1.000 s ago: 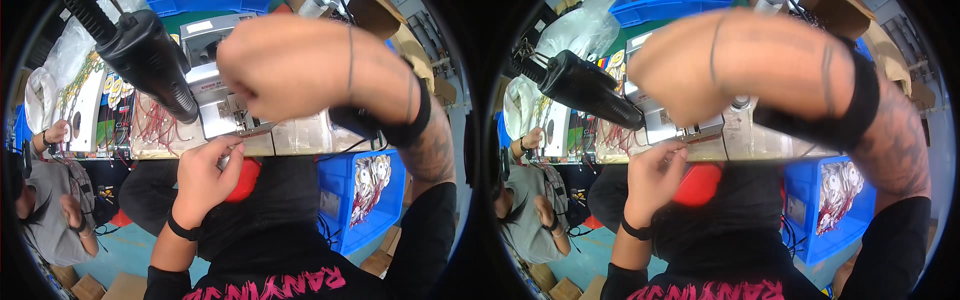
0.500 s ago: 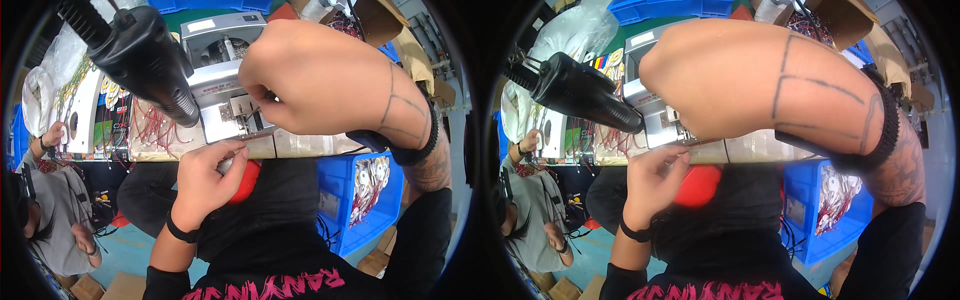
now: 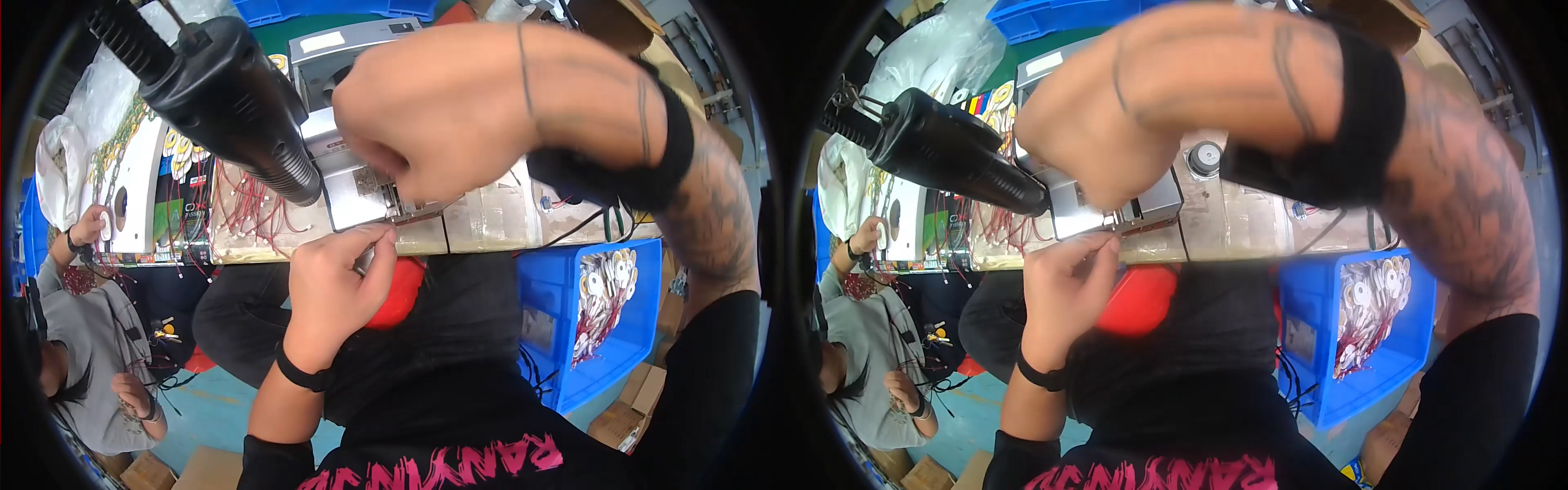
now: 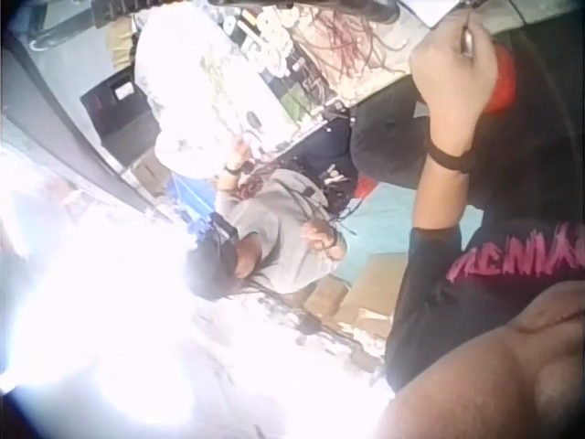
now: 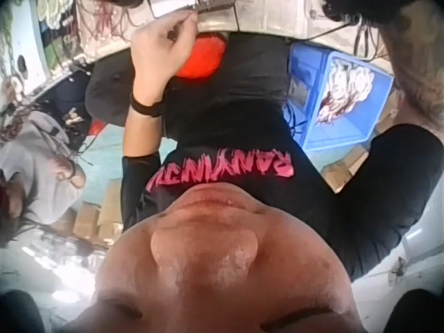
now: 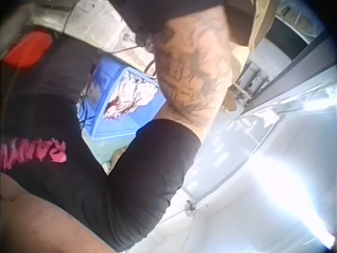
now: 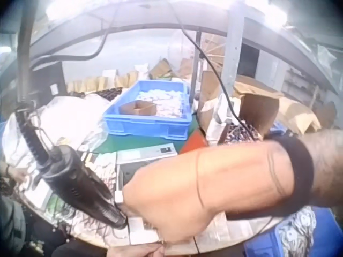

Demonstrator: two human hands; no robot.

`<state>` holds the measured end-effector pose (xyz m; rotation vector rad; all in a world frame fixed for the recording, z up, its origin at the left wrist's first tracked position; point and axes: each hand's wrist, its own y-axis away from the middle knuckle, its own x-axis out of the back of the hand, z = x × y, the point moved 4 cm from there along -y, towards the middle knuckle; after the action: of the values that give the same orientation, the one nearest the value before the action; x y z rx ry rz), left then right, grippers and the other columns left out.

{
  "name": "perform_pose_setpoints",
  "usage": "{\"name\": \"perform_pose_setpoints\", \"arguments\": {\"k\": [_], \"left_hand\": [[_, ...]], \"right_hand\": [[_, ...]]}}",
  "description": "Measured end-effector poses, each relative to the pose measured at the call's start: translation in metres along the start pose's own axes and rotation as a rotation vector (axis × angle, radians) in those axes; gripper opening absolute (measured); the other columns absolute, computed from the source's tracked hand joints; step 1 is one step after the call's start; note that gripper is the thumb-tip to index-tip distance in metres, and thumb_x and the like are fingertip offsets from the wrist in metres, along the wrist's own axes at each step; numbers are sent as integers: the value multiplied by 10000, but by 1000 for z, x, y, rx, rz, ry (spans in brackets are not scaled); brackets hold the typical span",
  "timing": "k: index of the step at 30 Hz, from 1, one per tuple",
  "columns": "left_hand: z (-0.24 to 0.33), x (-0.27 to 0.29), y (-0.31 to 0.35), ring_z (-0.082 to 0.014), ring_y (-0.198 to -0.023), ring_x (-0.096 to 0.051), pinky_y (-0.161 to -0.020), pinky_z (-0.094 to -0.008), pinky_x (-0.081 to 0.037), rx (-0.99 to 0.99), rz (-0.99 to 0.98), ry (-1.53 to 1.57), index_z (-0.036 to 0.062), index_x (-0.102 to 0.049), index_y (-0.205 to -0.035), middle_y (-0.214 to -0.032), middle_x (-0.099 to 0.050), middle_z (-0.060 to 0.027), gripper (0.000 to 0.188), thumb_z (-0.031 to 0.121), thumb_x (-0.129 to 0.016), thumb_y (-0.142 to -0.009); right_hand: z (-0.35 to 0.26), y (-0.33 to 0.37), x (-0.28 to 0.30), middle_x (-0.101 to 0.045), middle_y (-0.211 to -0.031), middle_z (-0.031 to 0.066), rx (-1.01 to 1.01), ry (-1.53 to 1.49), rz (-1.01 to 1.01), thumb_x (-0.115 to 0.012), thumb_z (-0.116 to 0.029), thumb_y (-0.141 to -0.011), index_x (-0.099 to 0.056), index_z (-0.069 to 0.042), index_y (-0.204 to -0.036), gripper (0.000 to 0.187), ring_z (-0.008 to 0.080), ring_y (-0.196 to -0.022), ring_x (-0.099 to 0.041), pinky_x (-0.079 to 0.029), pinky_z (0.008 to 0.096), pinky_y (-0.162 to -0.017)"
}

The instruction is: Assembling electronic components using a small screw-fed machine and pliers at a workbench.

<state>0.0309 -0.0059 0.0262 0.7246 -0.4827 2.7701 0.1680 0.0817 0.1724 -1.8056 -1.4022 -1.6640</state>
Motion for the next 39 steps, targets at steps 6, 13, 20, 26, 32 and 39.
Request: {"name": "perform_pose_setpoints", "arguments": {"k": [6,13,20,26,32,39], "left_hand": [[-2,-3,0,-278,-601,-726,-597,-344,-554,48,28,63,4,-811,-944,-795,-769,-173,102,92,-766,-918],[2,2,9,-246,-689,-783,-623,-321,-568,107,-48,139,11,-782,-975,-818,-792,-153,89,91,-783,-937],[-5,6,16,-80,-549,-601,-539,-241,-434,139,37,228,25,-725,-1172,-725,-749,-67,238,81,-799,-953],[-8,10,11,-41,-500,-477,-500,-245,-350,101,96,186,32,-659,-1306,-673,-706,-23,368,75,-789,-964],[-7,14,14,-34,-584,-559,-571,-225,-415,87,11,79,16,-633,-1384,-702,-713,-15,418,49,-761,-987],[-10,11,21,-40,-634,-623,-625,-213,-464,107,-90,47,27,-549,-1520,-730,-728,2,573,25,-755,-985]], "right_hand": [[-9,36,4,-629,-631,148,87,78,400,-710,-71,-753,-647,-14,-676,114,319,-586,-640,-524,406,-599],[0,61,-10,-693,-704,155,-154,78,507,-727,-52,-770,-718,-5,-779,48,336,-716,-727,-566,401,-677],[-3,61,-27,-719,-741,161,-173,182,540,-719,-60,-776,-725,-23,-784,39,390,-762,-729,-580,458,-718],[-4,71,-44,-714,-740,154,-325,177,600,-731,-97,-808,-735,-41,-846,67,379,-744,-732,-578,467,-689],[2,76,-59,-721,-760,194,-346,-55,646,-708,-113,-801,-772,-30,-832,109,405,-782,-742,-603,507,-754],[11,83,-78,-722,-763,182,-354,-263,707,-717,-131,-832,-763,-41,-858,104,405,-779,-737,-589,497,-736]]}}
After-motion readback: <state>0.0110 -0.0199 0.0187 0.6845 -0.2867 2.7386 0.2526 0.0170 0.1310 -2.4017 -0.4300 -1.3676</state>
